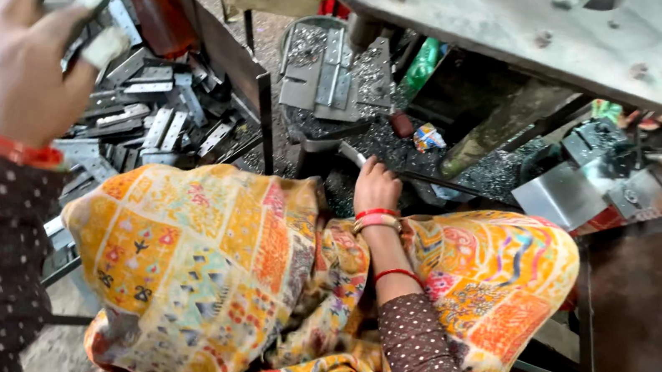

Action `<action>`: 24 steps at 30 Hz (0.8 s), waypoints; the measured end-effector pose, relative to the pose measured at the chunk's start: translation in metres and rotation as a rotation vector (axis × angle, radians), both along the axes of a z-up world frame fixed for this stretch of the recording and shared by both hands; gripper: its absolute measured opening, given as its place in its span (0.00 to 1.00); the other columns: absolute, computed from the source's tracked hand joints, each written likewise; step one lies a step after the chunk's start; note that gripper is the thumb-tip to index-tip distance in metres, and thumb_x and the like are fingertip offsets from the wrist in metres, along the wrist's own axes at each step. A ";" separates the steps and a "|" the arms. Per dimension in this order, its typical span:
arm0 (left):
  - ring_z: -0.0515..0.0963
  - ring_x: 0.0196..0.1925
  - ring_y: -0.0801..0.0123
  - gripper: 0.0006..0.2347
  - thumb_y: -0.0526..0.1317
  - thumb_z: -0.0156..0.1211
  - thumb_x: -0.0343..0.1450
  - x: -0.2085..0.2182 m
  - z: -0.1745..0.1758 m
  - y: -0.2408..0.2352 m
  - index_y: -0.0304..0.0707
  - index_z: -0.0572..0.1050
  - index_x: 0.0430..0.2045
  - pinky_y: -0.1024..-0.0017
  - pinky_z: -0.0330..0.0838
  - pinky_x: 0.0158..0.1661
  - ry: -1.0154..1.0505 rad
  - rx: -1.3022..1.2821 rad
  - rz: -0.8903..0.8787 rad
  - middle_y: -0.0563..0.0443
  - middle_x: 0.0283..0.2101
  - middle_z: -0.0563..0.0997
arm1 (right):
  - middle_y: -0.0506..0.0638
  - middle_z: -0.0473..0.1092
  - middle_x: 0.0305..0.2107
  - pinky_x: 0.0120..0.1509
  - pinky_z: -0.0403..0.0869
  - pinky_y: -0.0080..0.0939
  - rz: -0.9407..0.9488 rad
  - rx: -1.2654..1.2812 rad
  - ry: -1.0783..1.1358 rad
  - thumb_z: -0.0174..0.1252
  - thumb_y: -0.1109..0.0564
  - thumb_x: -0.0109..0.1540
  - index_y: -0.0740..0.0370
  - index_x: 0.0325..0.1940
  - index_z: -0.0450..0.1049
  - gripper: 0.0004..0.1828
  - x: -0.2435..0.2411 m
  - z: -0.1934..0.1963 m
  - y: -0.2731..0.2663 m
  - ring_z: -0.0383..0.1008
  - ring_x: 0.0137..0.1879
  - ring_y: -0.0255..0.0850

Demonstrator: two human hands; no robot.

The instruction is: The person picks up metal brackets from a bin and places them one by one into a punch press machine to process them, then tosses the finished brackets into a container.

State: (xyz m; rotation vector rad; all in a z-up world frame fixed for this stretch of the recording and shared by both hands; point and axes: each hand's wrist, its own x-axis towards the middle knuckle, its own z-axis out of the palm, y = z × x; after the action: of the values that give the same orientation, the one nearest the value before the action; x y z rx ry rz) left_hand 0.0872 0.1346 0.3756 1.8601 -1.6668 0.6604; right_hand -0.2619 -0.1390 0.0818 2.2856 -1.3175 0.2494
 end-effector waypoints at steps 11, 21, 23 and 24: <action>0.80 0.55 0.51 0.18 0.51 0.56 0.76 -0.055 -0.050 -0.093 0.45 0.75 0.58 0.57 0.76 0.50 0.005 0.409 -0.310 0.47 0.64 0.74 | 0.54 0.77 0.41 0.43 0.79 0.52 -0.124 0.350 -0.079 0.47 0.55 0.67 0.56 0.47 0.75 0.11 0.008 -0.015 -0.031 0.82 0.45 0.49; 0.83 0.37 0.52 0.24 0.37 0.59 0.60 -0.147 -0.015 0.014 0.40 0.73 0.54 0.59 0.78 0.30 -0.093 0.772 -0.495 0.44 0.57 0.74 | 0.60 0.77 0.48 0.59 0.76 0.47 -0.146 0.805 0.274 0.66 0.54 0.56 0.59 0.45 0.84 0.15 0.025 0.068 -0.031 0.78 0.57 0.50; 0.84 0.33 0.57 0.20 0.37 0.56 0.64 -0.163 -0.009 0.027 0.39 0.72 0.53 0.61 0.78 0.30 -0.102 0.922 -0.472 0.43 0.51 0.74 | 0.61 0.77 0.48 0.58 0.77 0.48 -0.102 0.770 0.323 0.62 0.58 0.58 0.60 0.46 0.84 0.13 0.024 0.073 -0.026 0.79 0.57 0.51; 0.84 0.30 0.59 0.18 0.36 0.55 0.66 -0.165 -0.010 0.027 0.39 0.71 0.52 0.63 0.78 0.29 -0.112 0.990 -0.462 0.43 0.48 0.74 | 0.61 0.77 0.48 0.57 0.78 0.49 -0.082 0.746 0.343 0.60 0.59 0.60 0.60 0.46 0.84 0.12 0.022 0.074 -0.032 0.79 0.57 0.52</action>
State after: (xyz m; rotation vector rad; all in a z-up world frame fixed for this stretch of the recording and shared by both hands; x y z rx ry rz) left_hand -0.0780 0.1621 0.3661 1.8778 -2.6682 -0.3484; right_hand -0.2399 -0.1706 0.1561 2.6663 -1.4659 -0.7529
